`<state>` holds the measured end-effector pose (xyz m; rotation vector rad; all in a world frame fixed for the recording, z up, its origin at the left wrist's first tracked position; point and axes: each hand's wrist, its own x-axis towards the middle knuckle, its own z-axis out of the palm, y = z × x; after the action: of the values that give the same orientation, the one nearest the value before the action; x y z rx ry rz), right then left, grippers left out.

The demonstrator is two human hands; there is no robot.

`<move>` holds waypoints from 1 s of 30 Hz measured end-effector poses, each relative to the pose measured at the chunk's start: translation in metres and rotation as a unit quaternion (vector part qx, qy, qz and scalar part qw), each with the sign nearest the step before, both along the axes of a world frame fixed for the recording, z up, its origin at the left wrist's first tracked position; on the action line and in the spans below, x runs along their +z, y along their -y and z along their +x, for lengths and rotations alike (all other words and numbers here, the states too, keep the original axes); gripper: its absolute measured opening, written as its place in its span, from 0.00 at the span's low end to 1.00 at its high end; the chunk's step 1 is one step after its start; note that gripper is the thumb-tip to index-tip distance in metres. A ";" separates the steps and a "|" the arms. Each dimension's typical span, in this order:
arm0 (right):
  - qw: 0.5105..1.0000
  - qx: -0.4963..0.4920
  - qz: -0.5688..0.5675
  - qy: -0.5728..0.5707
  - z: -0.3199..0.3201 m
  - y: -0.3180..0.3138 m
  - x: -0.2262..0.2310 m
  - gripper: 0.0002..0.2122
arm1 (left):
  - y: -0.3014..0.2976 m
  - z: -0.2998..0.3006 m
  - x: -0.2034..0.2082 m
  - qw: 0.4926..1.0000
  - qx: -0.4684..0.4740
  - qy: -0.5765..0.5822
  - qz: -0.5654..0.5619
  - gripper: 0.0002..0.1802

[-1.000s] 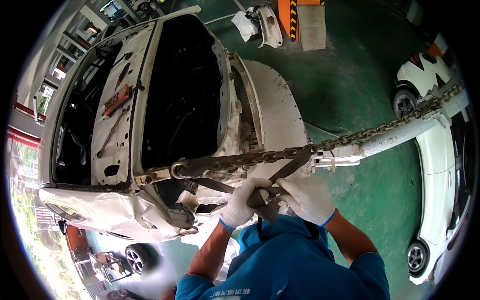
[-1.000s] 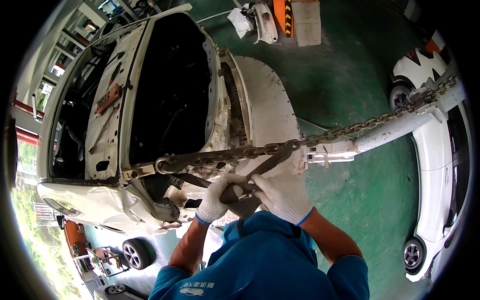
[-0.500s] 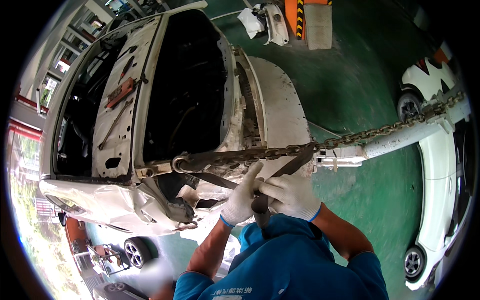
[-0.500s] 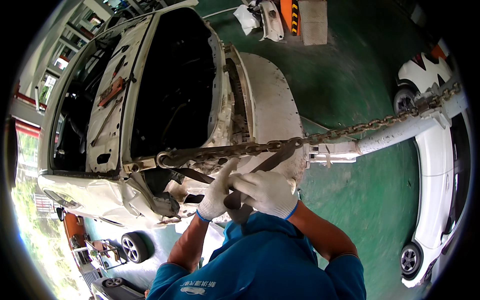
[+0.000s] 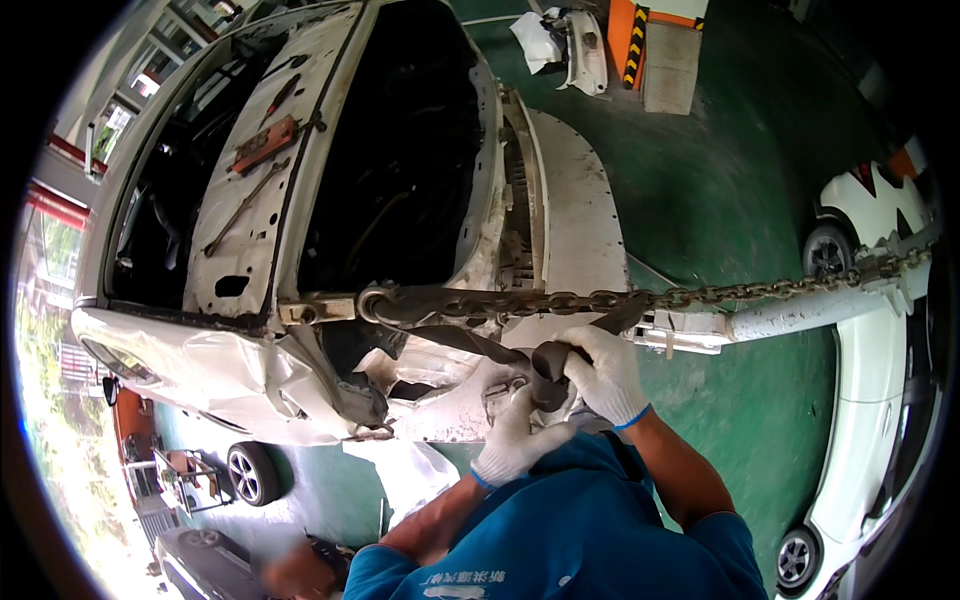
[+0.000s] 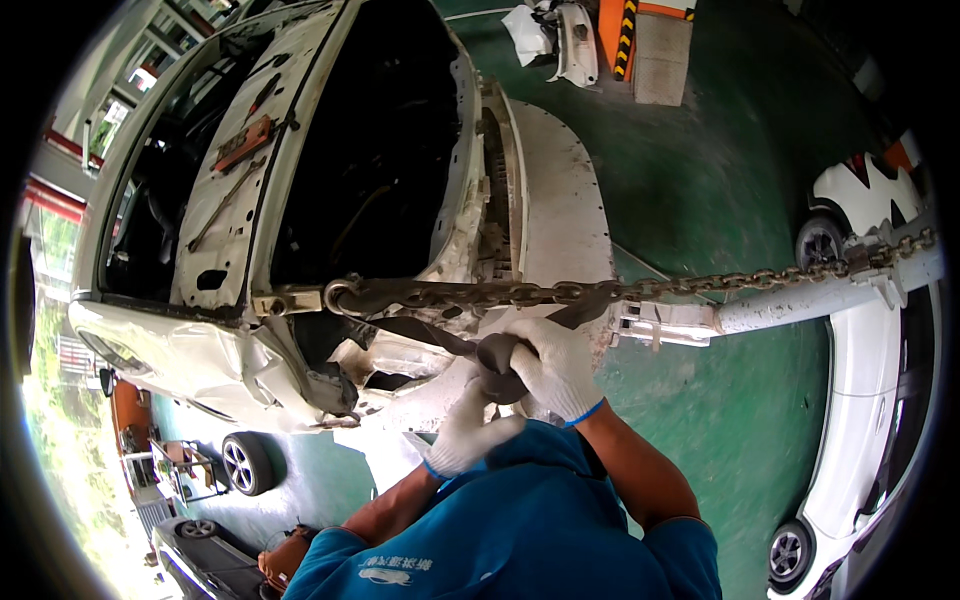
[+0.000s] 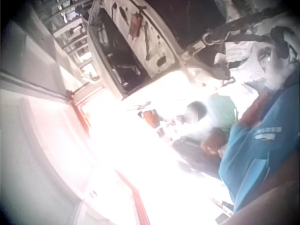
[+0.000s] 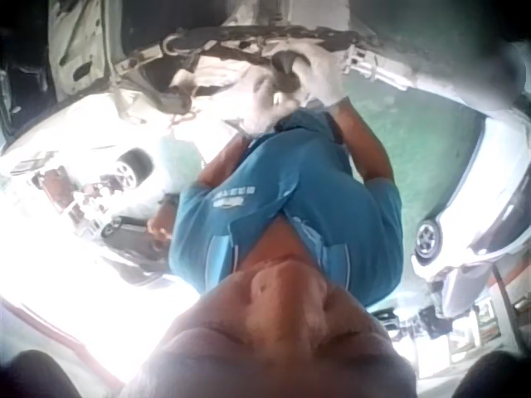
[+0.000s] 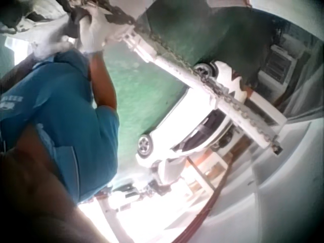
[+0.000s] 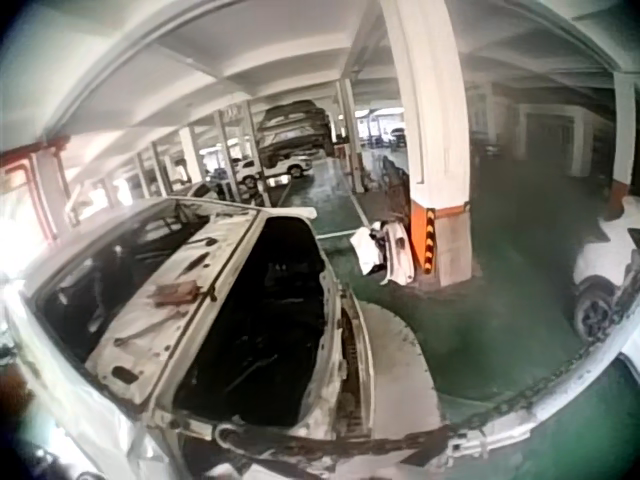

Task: The person secures a metal strap to a chain attached to the front of a damaged white car. They wrap the strap around the chain and adjust it to ensure it is properly fastened.

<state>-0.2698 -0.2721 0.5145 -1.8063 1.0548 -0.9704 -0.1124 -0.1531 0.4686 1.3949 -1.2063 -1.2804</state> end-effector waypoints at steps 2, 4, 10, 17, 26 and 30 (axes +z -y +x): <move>1.000 -0.004 0.022 0.005 0.002 0.003 -0.004 0.10 | 0.007 0.006 -0.008 0.999 -0.020 -0.005 0.033 0.30; 0.997 -0.012 0.072 0.001 -0.002 0.006 -0.010 0.11 | 0.010 0.026 -0.012 0.988 -0.002 -0.133 0.080 0.29; 0.975 0.100 0.054 -0.190 -0.004 0.015 -0.010 0.15 | 0.064 0.094 0.093 0.974 0.080 0.178 -0.113 0.22; 0.862 0.144 0.484 0.048 -0.017 0.044 0.003 0.14 | 0.155 0.049 0.060 0.728 -0.021 0.575 -0.373 0.09; 0.936 0.113 0.333 -0.010 -0.019 0.014 0.004 0.13 | 0.083 0.029 0.063 0.838 -0.188 0.505 -0.081 0.10; 0.966 0.035 0.256 -0.023 -0.017 0.003 -0.009 0.11 | 0.079 0.030 0.047 0.852 -0.168 0.472 -0.151 0.13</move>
<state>-0.2863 -0.2747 0.5056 -1.4276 1.1385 -0.5465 -0.0821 -0.2317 0.5159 1.6558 -2.2800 -0.5022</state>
